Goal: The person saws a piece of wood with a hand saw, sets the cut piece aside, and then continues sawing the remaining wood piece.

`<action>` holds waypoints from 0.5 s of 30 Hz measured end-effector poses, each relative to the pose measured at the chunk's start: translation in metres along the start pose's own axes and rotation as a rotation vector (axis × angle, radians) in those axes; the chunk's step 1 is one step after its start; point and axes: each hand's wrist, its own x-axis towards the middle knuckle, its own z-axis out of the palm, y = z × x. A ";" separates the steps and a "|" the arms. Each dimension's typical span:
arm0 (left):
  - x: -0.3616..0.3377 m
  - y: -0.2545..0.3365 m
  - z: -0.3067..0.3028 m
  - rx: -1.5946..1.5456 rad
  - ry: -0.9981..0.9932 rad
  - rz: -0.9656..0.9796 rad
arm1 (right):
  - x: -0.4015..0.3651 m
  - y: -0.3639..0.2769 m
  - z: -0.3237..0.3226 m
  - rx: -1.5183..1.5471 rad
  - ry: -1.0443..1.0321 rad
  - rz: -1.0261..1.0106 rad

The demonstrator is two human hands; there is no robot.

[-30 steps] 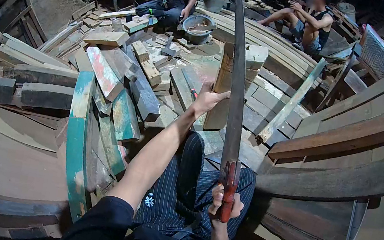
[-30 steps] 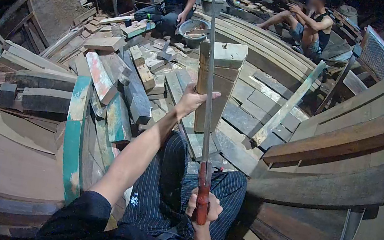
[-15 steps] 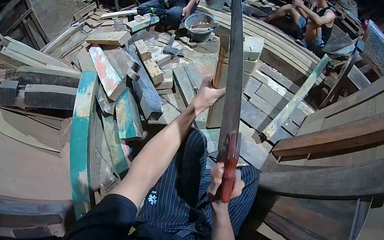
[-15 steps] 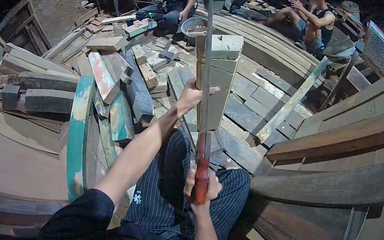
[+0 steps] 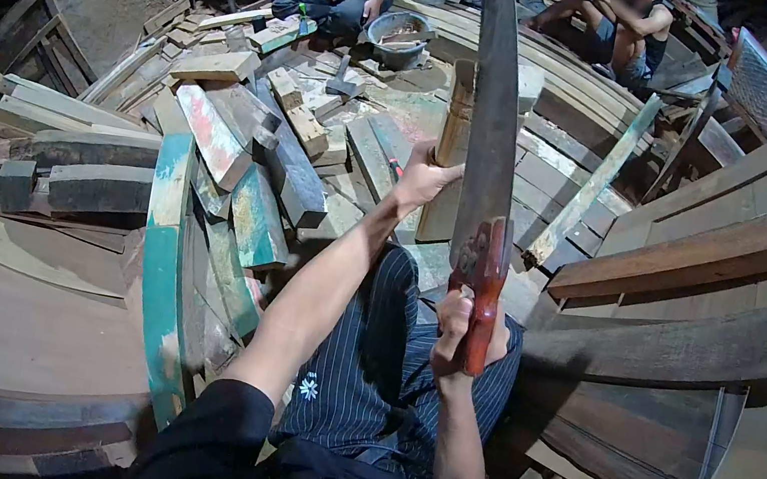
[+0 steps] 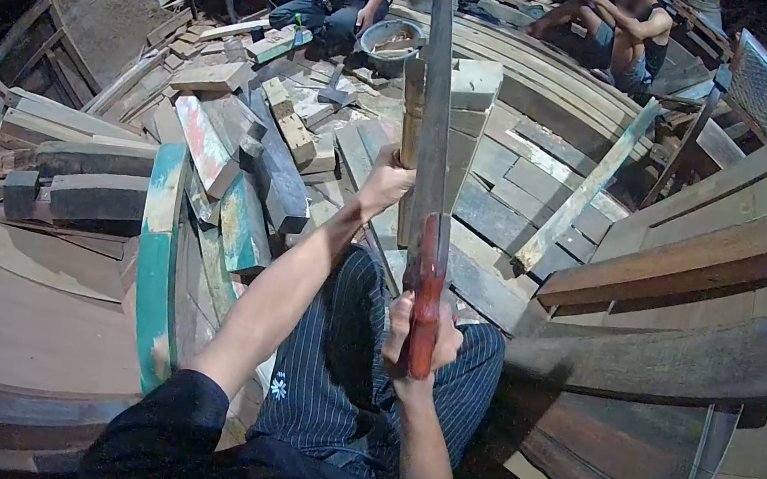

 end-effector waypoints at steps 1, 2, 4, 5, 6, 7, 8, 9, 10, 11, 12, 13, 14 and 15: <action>0.001 0.000 0.000 0.001 0.030 -0.006 | -0.002 0.005 0.007 0.199 0.002 0.121; 0.000 0.000 -0.001 -0.038 0.035 -0.019 | -0.007 0.004 0.004 0.067 -0.007 -0.027; 0.003 0.002 -0.005 -0.028 0.066 -0.045 | -0.034 -0.003 -0.011 -0.094 -0.029 -0.105; 0.003 0.002 -0.007 -0.023 0.086 -0.059 | -0.059 0.009 -0.021 -0.235 -0.069 -0.196; 0.006 -0.006 -0.011 0.006 0.079 -0.030 | -0.080 0.011 -0.032 -0.234 -0.106 -0.165; 0.006 -0.007 -0.011 0.012 0.066 -0.007 | -0.101 0.014 -0.043 -0.233 -0.143 -0.134; 0.005 -0.006 -0.010 0.018 0.051 0.015 | -0.110 0.025 -0.044 -0.057 -0.131 -0.106; 0.003 -0.005 -0.008 0.025 0.034 0.033 | -0.119 0.036 -0.045 0.118 -0.117 -0.071; 0.002 -0.002 -0.003 0.006 0.064 -0.043 | -0.109 0.026 -0.045 -0.003 -0.058 -0.119; 0.001 0.003 -0.003 0.006 0.033 -0.119 | -0.091 0.016 -0.041 -0.126 0.004 -0.170; 0.000 0.003 -0.001 -0.002 0.011 -0.060 | -0.078 0.018 -0.032 0.011 -0.044 -0.105; 0.000 0.000 0.001 -0.010 -0.012 0.002 | -0.047 0.000 -0.034 -0.125 -0.113 -0.228; 0.002 -0.003 0.002 -0.004 -0.018 0.001 | -0.027 -0.007 -0.027 -0.096 -0.085 -0.215; 0.002 -0.006 0.002 0.004 -0.022 -0.001 | -0.014 -0.011 -0.021 -0.064 -0.058 -0.202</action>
